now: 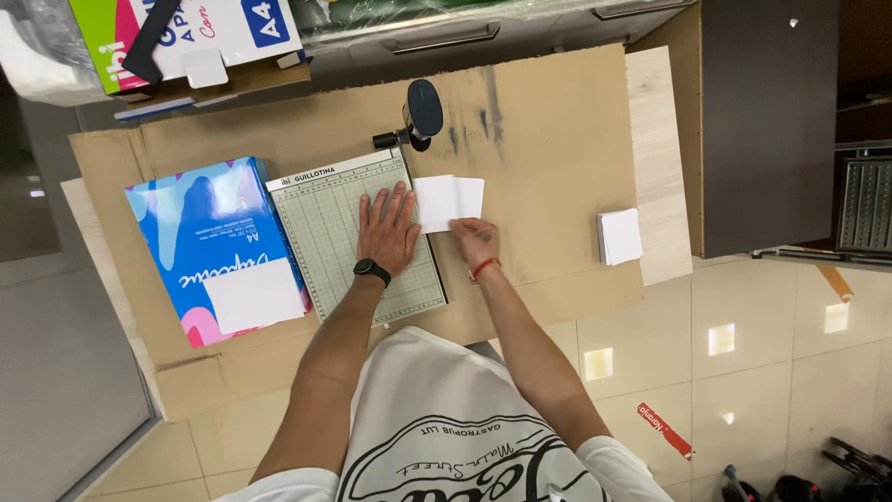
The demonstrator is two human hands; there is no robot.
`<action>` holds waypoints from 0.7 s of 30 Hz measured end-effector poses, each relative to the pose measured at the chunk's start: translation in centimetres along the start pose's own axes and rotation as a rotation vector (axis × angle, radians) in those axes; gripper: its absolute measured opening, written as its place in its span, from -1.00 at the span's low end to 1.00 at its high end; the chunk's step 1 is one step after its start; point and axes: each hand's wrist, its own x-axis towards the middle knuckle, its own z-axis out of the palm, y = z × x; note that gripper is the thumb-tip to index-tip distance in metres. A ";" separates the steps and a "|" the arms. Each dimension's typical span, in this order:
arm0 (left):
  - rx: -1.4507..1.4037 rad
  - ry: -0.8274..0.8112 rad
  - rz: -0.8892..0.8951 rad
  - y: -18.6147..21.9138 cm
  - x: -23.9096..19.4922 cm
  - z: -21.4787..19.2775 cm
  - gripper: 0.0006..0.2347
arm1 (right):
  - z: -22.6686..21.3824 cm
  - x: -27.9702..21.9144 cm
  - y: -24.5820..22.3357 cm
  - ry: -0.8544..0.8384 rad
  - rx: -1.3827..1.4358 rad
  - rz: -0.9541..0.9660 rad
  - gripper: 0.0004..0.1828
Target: The person uses a paper guillotine to cut white sheets of paper into smaller rectangles. They repeatedly place a sheet on the cutting mat, align it, and pull the lever to make a cut, then stack the cut pieces on the table.
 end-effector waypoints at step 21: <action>0.022 -0.427 0.124 9.0 10.3 2.2 -0.05 | -16.4 -14.4 7.1 -0.257 -0.292 0.069 -0.59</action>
